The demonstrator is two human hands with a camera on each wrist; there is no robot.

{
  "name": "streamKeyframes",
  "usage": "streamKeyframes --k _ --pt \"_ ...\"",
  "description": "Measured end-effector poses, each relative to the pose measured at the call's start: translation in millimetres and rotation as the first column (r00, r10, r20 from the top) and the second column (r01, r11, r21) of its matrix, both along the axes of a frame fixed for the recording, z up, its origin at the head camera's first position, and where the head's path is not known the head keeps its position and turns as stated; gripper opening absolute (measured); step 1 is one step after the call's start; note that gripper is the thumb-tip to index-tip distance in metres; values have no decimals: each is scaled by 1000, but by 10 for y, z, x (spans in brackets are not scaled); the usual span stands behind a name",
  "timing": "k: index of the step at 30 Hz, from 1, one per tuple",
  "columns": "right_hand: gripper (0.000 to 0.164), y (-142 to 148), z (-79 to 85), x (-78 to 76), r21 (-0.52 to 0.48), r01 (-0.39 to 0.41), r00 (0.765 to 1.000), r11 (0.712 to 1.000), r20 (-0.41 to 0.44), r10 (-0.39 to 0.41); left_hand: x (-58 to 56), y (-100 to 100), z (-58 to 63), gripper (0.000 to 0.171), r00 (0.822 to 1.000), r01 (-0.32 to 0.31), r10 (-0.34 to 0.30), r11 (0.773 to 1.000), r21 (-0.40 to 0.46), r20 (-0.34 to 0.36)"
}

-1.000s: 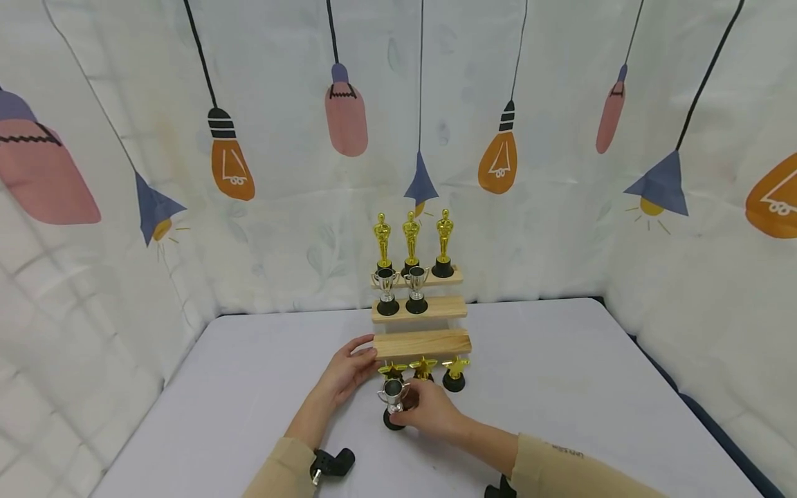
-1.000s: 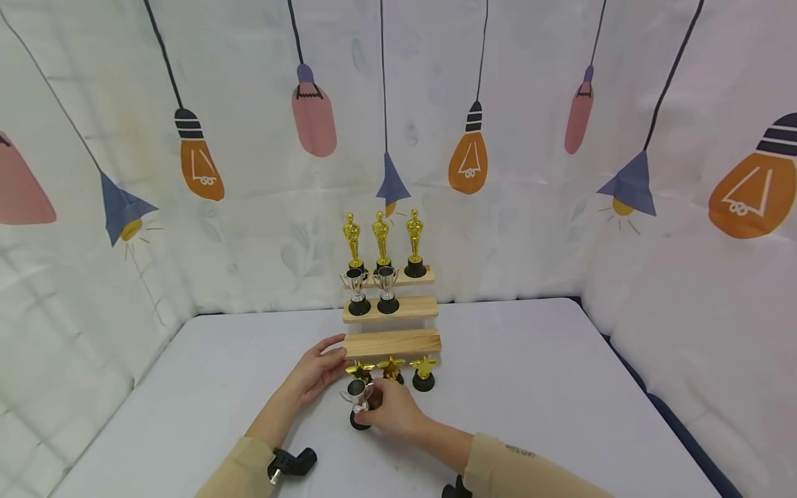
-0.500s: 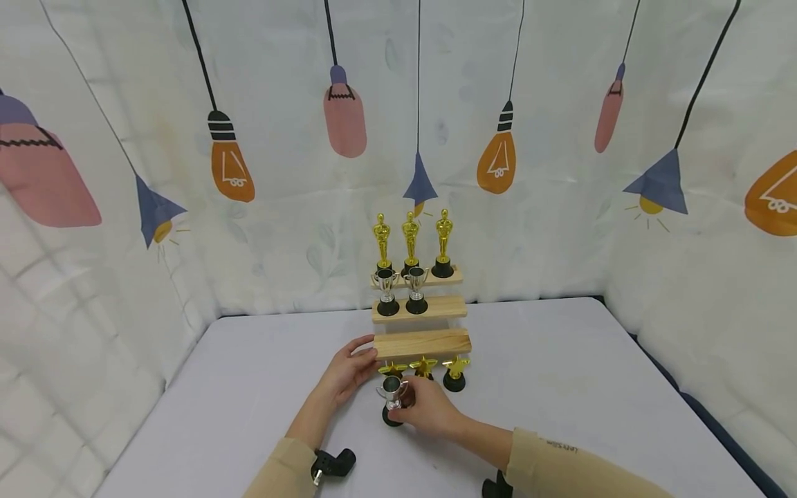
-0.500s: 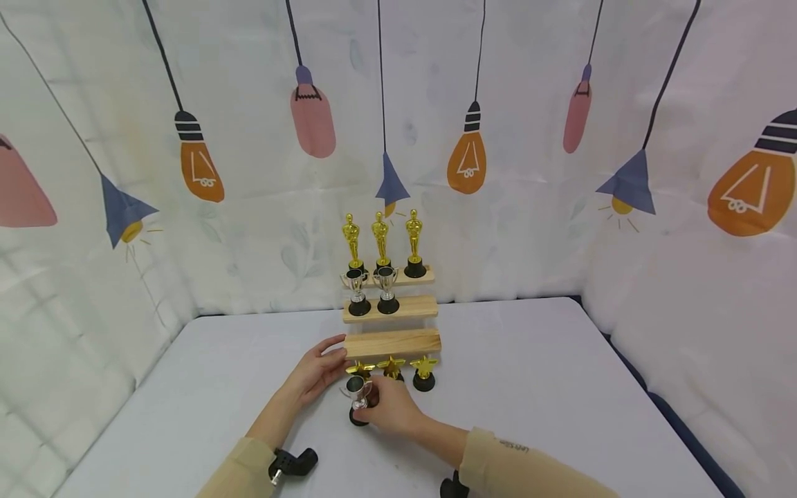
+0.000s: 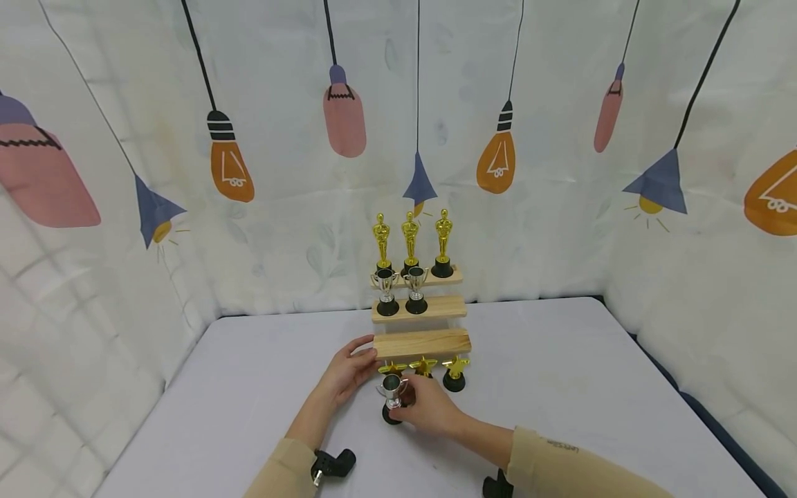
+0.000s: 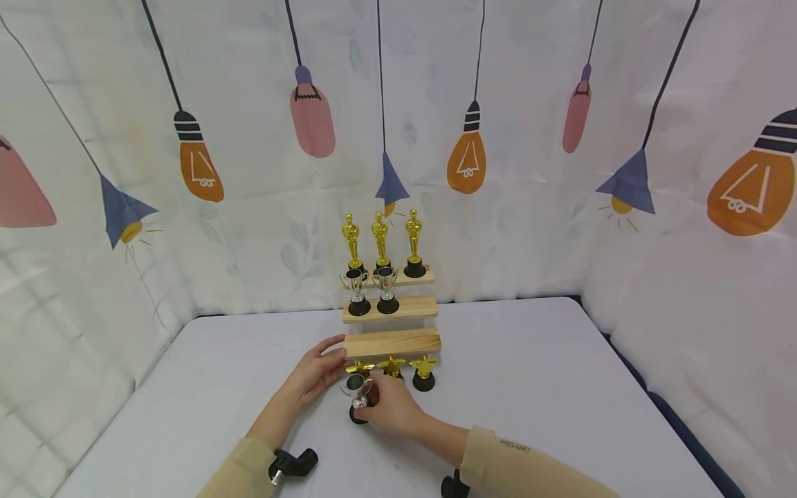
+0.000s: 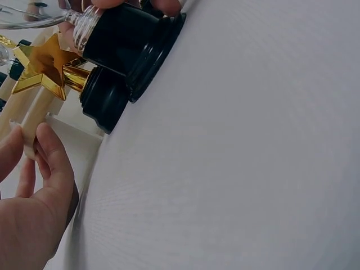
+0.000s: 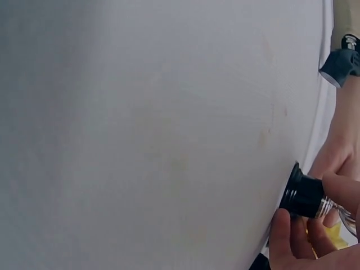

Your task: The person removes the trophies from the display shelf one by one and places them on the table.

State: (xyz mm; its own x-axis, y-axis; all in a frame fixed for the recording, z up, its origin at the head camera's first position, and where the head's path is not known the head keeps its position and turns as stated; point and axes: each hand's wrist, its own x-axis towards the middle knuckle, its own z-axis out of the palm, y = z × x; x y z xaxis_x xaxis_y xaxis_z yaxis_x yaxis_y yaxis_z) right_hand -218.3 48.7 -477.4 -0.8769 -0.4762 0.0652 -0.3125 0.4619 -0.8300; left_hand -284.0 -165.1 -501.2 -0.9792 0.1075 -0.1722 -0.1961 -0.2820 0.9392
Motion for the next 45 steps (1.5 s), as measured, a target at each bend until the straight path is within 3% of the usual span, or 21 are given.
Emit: streamKeyframes --k 8,14,26,34,45 --pt "34 97 82 -6 40 0 995 999 -101 4 0 2 11 51 1000 7 -7 1000 2 3" --pt "36 180 187 9 26 -33 992 999 -119 36 4 6 5 51 1000 2 -2 1000 10 -2" --pt "20 265 446 18 -7 -48 981 999 -186 46 12 9 -8 53 1000 -1 1 1000 18 -8" --pt "15 320 590 -34 -32 -75 989 997 -134 70 8 9 -2 54 1000 4 -4 1000 26 -3" --pt "13 384 729 -165 -58 -14 994 998 -105 8 -3 9 6 52 1000 -13 13 1000 23 11"
